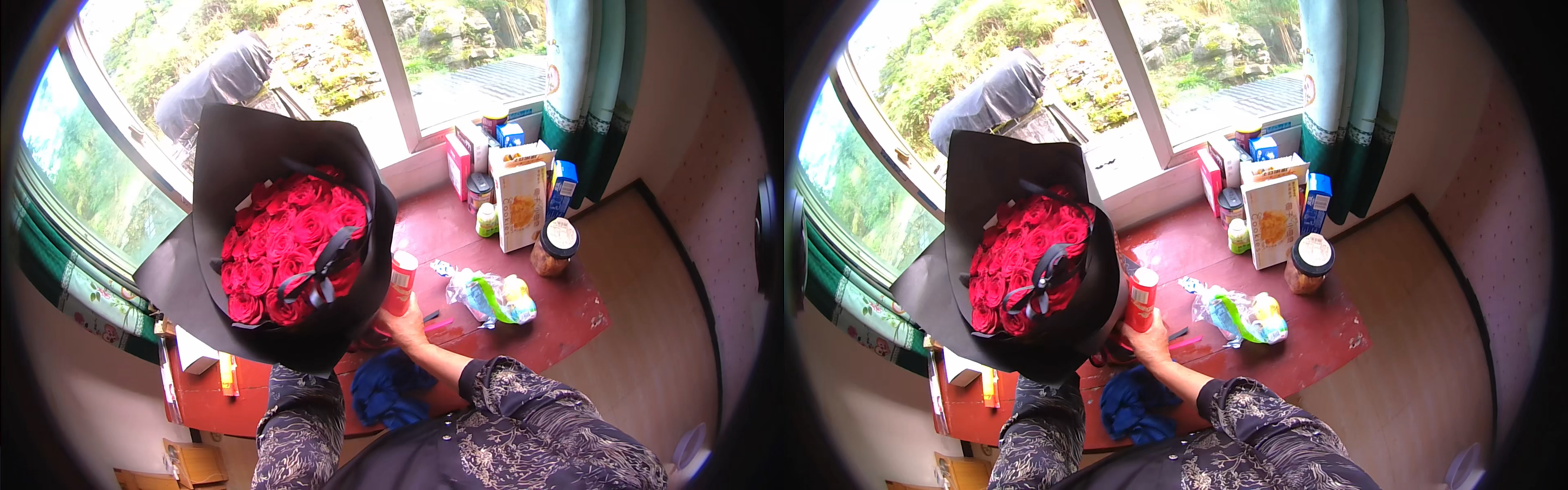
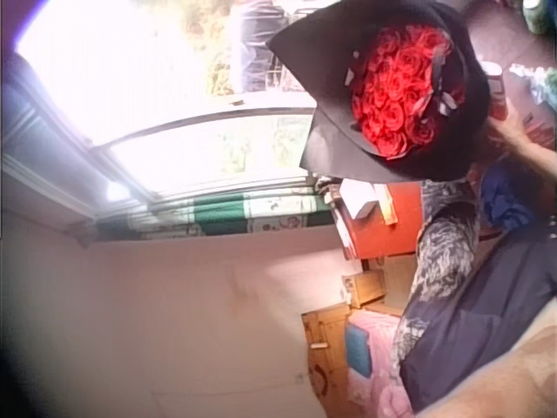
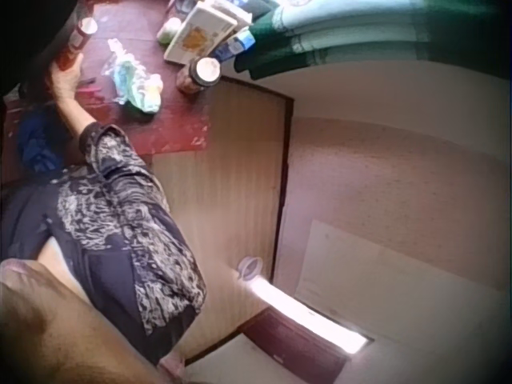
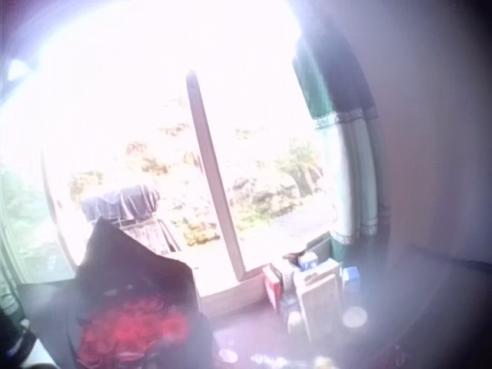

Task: The person adjusts a decorative paper flower arrangement on a bed, then wipes a red table with a blue cloth while moving various items such as boxes, bottles, and a bouquet of red roses. The person continues wiping the table and side surfaces, repositioning items to clear the surface.

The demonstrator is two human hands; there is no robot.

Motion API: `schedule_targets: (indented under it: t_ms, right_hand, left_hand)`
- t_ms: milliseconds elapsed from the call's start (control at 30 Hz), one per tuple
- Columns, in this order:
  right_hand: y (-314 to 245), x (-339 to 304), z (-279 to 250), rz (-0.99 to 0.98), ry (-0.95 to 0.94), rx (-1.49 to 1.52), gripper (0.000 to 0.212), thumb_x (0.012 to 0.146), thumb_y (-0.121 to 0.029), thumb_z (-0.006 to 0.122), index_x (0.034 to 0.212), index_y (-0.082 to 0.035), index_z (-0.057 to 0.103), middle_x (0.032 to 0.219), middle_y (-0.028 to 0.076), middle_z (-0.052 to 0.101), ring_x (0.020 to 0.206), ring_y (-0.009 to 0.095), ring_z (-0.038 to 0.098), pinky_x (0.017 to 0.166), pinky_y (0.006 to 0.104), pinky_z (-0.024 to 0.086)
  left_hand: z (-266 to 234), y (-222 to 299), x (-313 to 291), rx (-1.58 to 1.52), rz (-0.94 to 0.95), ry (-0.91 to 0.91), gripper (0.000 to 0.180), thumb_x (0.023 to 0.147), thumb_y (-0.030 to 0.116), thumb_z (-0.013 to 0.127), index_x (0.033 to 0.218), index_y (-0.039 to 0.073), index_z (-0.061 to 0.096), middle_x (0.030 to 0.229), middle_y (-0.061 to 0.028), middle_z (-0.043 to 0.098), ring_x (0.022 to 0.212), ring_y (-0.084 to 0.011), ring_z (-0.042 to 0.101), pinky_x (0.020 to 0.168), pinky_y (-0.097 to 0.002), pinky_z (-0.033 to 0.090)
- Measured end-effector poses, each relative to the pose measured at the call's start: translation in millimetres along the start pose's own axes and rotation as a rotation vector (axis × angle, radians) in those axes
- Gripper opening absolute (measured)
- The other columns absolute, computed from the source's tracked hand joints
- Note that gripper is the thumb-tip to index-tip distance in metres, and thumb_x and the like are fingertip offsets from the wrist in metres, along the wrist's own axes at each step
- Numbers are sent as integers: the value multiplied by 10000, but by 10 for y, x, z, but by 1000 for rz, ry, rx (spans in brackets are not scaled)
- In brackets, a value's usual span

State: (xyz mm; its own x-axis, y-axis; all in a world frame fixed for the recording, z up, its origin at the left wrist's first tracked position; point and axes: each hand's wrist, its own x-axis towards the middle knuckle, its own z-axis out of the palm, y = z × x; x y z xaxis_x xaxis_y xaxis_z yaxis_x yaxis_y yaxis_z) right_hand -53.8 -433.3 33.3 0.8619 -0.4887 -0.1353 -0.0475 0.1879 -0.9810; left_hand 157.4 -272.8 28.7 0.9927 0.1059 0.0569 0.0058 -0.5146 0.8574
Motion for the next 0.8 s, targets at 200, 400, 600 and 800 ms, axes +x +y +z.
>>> schedule_targets:
  t_ms: [200, 400, 600, 800]
  right_hand:
    - [175, 71, 69, 6, 41, 76, 622, 690, -317, 817, 1150, -42, 500, 1079, 168, 642, 1024, 282, 626, 876, 395, 484]
    - [281, 81, 173, -33, 84, 123, 566, 725, -272, 780, 1158, -54, 489, 1079, 169, 640, 1030, 293, 624, 879, 402, 482]
    - [241, 93, 291, -7, 68, 70, 481, 786, -228, 735, 1157, -53, 485, 1064, 137, 630, 1011, 244, 610, 865, 379, 480]
    - [184, -90, 561, 22, 69, 25, 451, 819, -259, 697, 1155, -56, 476, 1041, 187, 629, 1004, 293, 628, 852, 407, 482]
  left_hand:
    - [-15, -44, 3, -4, 1, -17, 176, 876, 131, 578, 1014, 35, 627, 927, -104, 618, 772, -190, 556, 669, -309, 466]
    - [-80, -62, 67, -16, 1, -24, 173, 876, 131, 581, 1009, 32, 629, 921, -100, 618, 762, -180, 554, 662, -302, 464]
    - [-224, -181, 114, -42, -10, -15, 170, 876, 131, 584, 1003, 30, 631, 914, -96, 617, 753, -170, 552, 655, -294, 463]
    - [-549, -433, -78, -83, -34, 10, 167, 876, 131, 588, 998, 27, 634, 907, -92, 617, 743, -160, 550, 648, -287, 462]
